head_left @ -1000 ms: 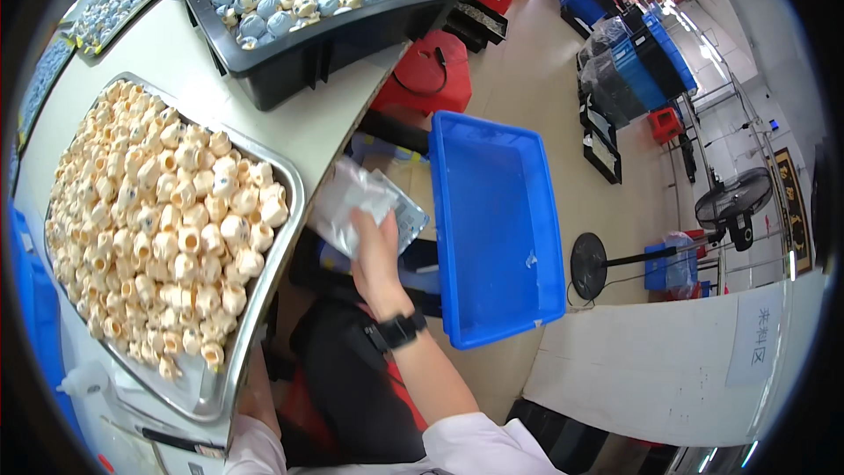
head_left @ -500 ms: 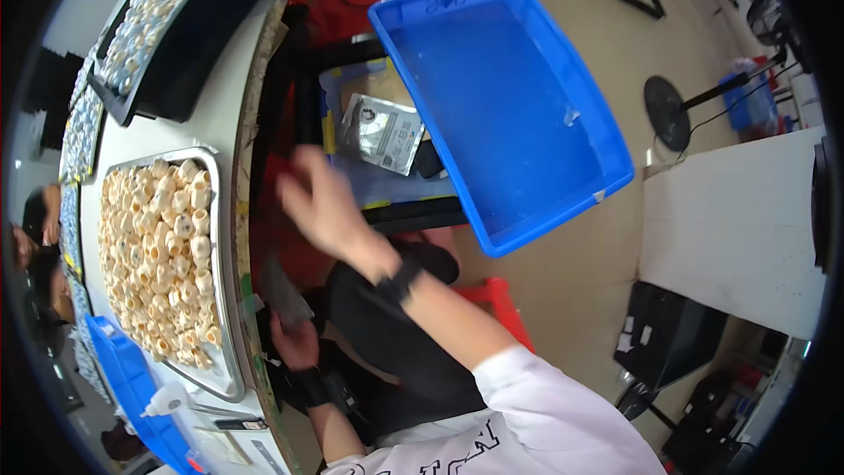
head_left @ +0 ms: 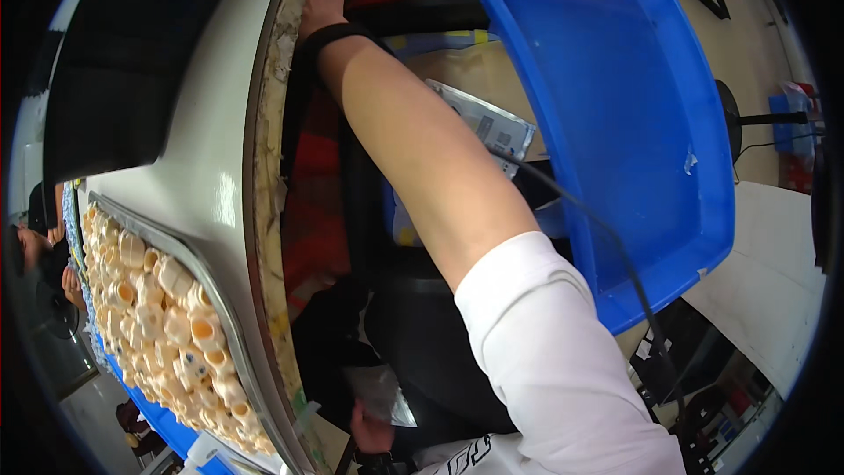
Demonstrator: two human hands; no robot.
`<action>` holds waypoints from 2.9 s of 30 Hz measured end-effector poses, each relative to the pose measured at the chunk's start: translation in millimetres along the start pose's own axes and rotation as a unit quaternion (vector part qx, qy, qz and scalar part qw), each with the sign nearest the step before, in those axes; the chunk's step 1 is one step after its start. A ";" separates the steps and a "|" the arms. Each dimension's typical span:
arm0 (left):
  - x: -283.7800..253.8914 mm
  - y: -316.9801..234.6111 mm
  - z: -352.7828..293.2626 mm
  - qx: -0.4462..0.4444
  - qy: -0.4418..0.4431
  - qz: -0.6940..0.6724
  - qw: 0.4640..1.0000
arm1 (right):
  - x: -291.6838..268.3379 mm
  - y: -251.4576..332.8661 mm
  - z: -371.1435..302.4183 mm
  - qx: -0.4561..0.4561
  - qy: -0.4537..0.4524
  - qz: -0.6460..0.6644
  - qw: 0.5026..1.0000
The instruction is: The person opens a cardboard box and removes a silver foil packet. They use a utility knife to carefully cut open the foil packet and then place the contents into a brown paper bag. The person then places the brown paper bag into a blue plastic bin.
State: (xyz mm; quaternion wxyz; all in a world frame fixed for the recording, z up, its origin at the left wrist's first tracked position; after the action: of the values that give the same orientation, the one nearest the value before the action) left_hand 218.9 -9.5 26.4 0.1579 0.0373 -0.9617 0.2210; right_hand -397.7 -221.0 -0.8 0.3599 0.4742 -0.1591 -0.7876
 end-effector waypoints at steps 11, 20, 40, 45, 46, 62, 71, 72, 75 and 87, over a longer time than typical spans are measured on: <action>14.8 3.1 10.3 -0.045 0.104 -0.050 0.992 | -14.4 -5.3 2.7 -0.077 0.205 -0.174 0.960; 16.2 16.0 -18.7 -0.025 0.063 0.015 0.998 | -197.5 -28.8 -0.1 -0.009 0.417 -0.030 0.908; 33.7 30.2 -13.2 0.026 0.408 0.564 0.718 | -240.0 -89.5 -74.1 0.018 0.488 -0.189 0.852; 42.2 26.5 -33.9 0.210 0.333 0.662 0.638 | -215.4 -117.9 -73.4 -0.062 0.465 -0.314 0.826; 45.0 25.1 -37.4 0.254 0.333 0.673 0.609 | -210.8 -117.8 -67.9 -0.084 0.454 -0.319 0.828; 48.4 17.1 -32.5 0.270 0.321 0.601 0.680 | -186.6 -111.7 -48.5 -0.113 0.590 -0.311 0.736; 46.1 12.9 -44.9 0.339 0.283 0.566 0.696 | -231.5 -92.2 -31.9 -0.141 0.326 0.030 0.934; 46.7 12.5 -46.4 0.346 0.285 0.572 0.687 | -239.9 -87.6 -34.4 -0.120 0.297 0.066 0.945; 43.4 15.4 -52.7 0.353 0.284 0.586 0.672 | -259.8 -77.0 -40.0 -0.060 0.240 0.167 0.955; 43.7 -4.7 -90.4 0.305 0.305 0.362 0.826 | -424.6 -28.7 -207.0 0.358 0.288 0.609 0.647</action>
State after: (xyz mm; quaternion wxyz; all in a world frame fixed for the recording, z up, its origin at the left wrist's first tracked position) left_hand 204.2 25.7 119.4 0.3326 -0.3367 -0.6923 0.5447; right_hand -107.7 122.4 147.3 0.5882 0.5656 -0.5699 -0.0964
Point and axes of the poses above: each hand's wrist, its own z-axis towards the middle knuckle, its own x-axis out of the palm, y = z × x, the point moved 2 cm from there along z, towards the middle knuckle, and after that the axes turned 4 degrees about x, right-handed, at the moved point
